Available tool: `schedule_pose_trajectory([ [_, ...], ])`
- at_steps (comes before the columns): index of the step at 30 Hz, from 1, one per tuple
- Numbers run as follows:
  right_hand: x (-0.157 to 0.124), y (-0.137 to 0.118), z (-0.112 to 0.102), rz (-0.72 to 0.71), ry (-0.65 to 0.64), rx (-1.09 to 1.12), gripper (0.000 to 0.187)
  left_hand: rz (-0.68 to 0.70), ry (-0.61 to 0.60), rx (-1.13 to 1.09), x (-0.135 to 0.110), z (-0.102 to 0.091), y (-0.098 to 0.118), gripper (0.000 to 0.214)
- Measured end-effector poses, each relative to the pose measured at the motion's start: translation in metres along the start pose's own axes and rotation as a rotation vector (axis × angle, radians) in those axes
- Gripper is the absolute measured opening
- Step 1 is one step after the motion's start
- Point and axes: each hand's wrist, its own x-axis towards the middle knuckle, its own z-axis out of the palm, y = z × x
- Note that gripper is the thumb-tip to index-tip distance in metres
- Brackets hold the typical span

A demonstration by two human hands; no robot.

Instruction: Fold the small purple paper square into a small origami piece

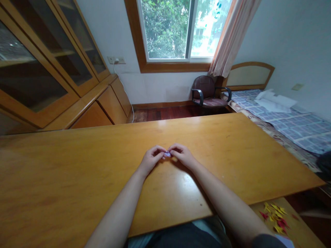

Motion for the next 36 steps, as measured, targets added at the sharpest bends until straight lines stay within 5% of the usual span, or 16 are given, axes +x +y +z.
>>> schedule_pose_trajectory([
  [7, 0.0, 0.0, 0.002, 0.054, -0.033, 0.098, 0.027, 0.031, 0.002, 0.069, -0.002, 0.002, -0.001, 0.017],
  [23, 0.002, 0.014, 0.002, 0.017, 0.023, 0.016, 0.02, -0.011, -0.015, 0.078, 0.003, 0.001, -0.006, 0.027],
  [36, 0.008, 0.019, 0.005, 0.126, 0.019, 0.208, 0.046, 0.013, 0.06, 0.05, 0.007, -0.001, -0.017, 0.033],
])
